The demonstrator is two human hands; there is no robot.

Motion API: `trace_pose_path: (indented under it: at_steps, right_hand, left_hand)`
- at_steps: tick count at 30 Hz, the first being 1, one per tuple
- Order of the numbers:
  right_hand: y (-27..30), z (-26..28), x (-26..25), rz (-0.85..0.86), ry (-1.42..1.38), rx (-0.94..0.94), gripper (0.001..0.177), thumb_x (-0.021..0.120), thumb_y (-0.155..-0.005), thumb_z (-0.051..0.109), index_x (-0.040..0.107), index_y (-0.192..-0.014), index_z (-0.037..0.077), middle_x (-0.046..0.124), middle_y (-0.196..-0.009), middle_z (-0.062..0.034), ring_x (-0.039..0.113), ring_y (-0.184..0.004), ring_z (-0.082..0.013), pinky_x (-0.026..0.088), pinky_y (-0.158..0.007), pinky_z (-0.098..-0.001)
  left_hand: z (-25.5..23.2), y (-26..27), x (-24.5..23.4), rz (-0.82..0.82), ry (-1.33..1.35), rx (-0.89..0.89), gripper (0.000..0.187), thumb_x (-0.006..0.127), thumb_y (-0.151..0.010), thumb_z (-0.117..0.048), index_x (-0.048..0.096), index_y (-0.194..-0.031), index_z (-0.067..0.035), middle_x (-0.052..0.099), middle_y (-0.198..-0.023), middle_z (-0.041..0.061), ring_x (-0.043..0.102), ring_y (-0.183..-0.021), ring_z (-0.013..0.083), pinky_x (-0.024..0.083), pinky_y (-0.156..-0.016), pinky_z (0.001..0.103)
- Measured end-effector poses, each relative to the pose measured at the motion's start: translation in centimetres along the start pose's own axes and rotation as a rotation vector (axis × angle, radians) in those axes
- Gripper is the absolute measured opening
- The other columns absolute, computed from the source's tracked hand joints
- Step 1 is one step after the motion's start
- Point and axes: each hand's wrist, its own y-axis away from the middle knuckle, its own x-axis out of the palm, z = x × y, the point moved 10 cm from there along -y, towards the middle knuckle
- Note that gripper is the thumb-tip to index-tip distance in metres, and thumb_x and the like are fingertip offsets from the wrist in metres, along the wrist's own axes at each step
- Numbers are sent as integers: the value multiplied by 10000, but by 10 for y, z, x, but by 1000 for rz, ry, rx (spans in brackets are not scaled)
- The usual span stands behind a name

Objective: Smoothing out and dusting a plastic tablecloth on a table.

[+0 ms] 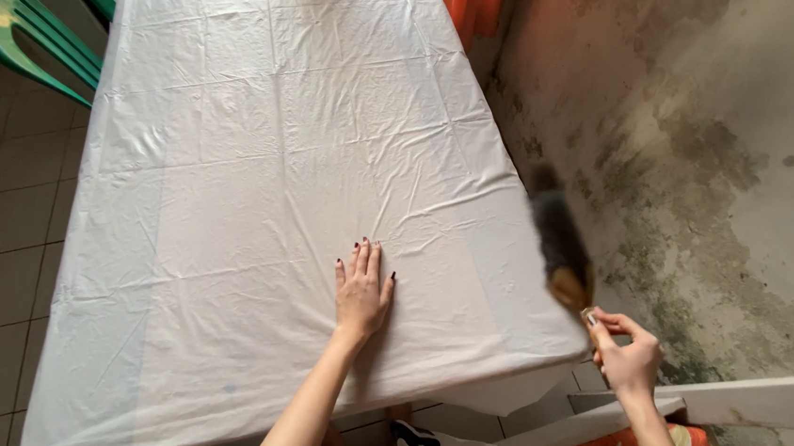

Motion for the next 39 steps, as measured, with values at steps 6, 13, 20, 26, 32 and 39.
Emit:
trace_pose_path:
  at_steps: [6, 13, 20, 26, 32, 39]
  right_hand:
    - [-1, 146, 89, 28, -90, -244, 206, 713, -894, 136, 803, -1078, 111, 781, -910, -68, 695, -583, -167, 568, -468, -306]
    - [-3, 201, 186, 196, -11, -374, 178, 739, -870, 159, 814, -1028, 130, 769, -921, -76, 754, -765, -168, 621, -680, -295]
    - [-67, 134, 128, -57, 137, -254, 189, 763, -897, 167, 817, -1070, 115, 773, -920, -108, 719, -684, -193, 580, -627, -359]
    - [-93, 153, 152, -119, -82, -162, 196, 714, -954, 118, 762, -1136, 62, 740, -929, -89, 641, -538, -164, 533, -486, -314]
    - [-62, 268, 265, 220, -219, -394, 187, 721, -897, 106, 799, -1065, 85, 743, -954, -52, 686, -619, -128, 564, -469, -284]
    - [-74, 296, 311, 319, -20, -417, 228, 736, -889, 186, 815, -1096, 137, 757, -896, -103, 705, -696, -217, 551, -641, -350]
  left_hand:
    - [14, -19, -12, -13, 11, -22, 692, 576, -963, -379, 368, -1540, -58, 371, -1604, 136, 282, -1513, 288, 160, -1223, 541]
    - [54, -54, -25, -25, -42, -57, 720, 586, -947, -376, 351, -1543, -49, 356, -1614, 127, 275, -1516, 284, 177, -1223, 533]
    - [58, -48, -31, -16, -15, -60, 754, 558, -953, -400, 293, -1570, -57, 295, -1639, 132, 239, -1520, 299, 167, -1202, 536]
    - [61, -53, -36, 4, -10, -88, 740, 562, -955, -402, 301, -1561, -66, 328, -1617, 116, 272, -1505, 286, 196, -1193, 517]
    - [89, -86, -49, -39, 4, -151, 793, 576, -961, -406, 256, -1571, -13, 370, -1588, 129, 326, -1475, 289, 291, -1154, 469]
    - [138, -129, -53, -67, -73, -225, 767, 583, -944, -392, 282, -1548, -30, 356, -1596, 118, 314, -1481, 292, 277, -1178, 469]
